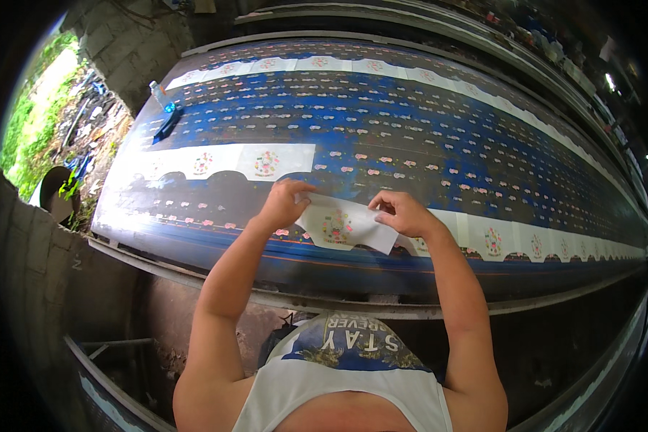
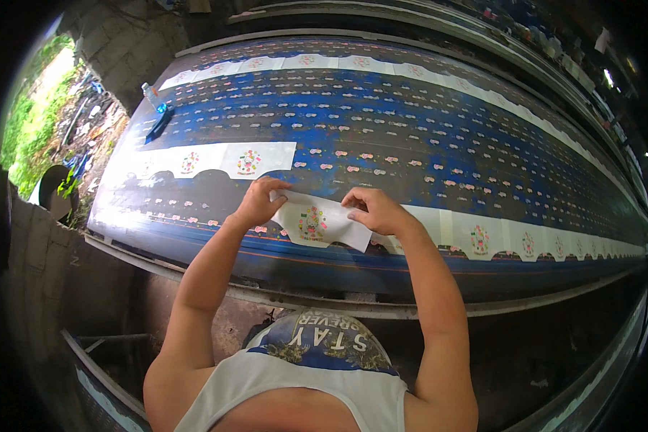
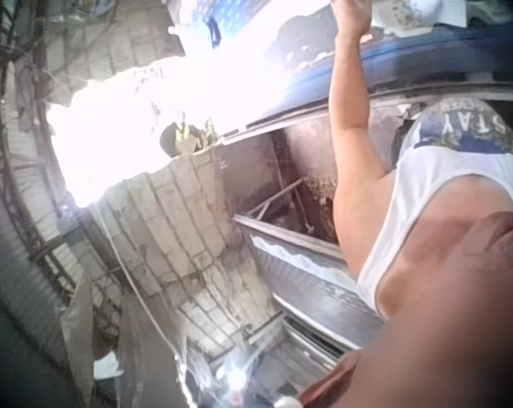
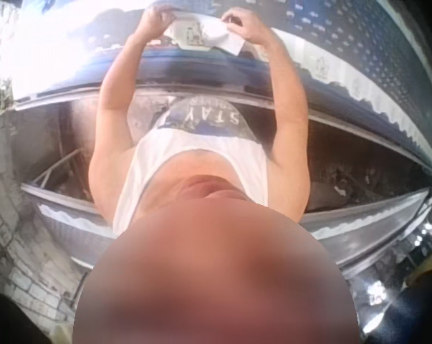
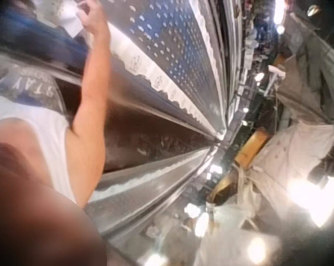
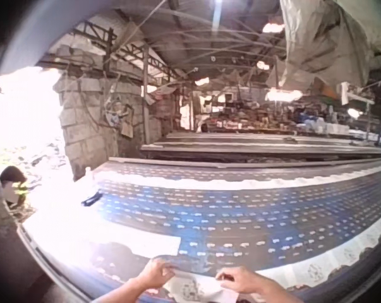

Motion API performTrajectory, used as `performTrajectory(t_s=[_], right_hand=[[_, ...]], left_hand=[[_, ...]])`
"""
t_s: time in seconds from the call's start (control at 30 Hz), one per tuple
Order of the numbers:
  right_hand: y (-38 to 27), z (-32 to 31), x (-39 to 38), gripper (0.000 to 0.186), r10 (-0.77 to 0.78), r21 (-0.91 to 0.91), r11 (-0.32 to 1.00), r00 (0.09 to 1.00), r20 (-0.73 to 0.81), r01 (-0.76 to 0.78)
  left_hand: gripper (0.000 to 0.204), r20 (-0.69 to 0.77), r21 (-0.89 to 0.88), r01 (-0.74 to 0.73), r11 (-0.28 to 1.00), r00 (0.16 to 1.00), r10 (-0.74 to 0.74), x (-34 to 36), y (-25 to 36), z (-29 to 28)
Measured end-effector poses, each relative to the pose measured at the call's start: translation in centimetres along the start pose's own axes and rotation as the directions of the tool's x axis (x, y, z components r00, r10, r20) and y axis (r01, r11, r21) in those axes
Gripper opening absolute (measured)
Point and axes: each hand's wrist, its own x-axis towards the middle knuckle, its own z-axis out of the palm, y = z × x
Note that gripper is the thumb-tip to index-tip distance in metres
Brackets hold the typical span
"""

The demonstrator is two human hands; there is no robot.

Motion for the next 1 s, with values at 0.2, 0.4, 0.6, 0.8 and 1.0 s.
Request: performTrajectory(t_s=[0.2, 0.4, 0.6, 0.8, 1.0], right_hand=[[4.1, -2.3, 1.7, 0.027, 0.069, -0.109, 0.991, 0.992, -0.106, -0.081], [11.1, -1.9, 7.3, 0.022, 0.143, 0.153, 0.986, 0.811, -0.567, -0.066], [13.4, -1.8, 10.6, 0.027, 0.131, 0.009, 0.982, 0.651, -0.747, -0.187], [13.1, -0.5, 11.2, 0.031, 0.105, -0.108, 0.936, 0.56, -0.822, -0.335], [13.7, -0.5, 11.2, 0.026, 0.159, 0.088, 0.98, 0.446, -0.881, -0.177]], left_hand=[[0.039, -0.206, -0.455, 0.25, 0.855, 0.904, -0.374, 2.3, -2.5, 0.2], [0.038, -0.473, -0.261, 0.267, 0.928, 0.803, -0.364, 7.3, -5.2, 3.8], [0.033, -0.625, 0.021, 0.173, 0.985, 0.771, -0.122, 10.4, -7.1, 5.7], [0.042, -0.595, 0.147, 0.228, 0.962, 0.798, -0.098, 10.3, -7.7, 5.8], [0.053, -0.639, 0.104, 0.218, 0.97, 0.762, -0.103, 10.3, -7.4, 5.5]])
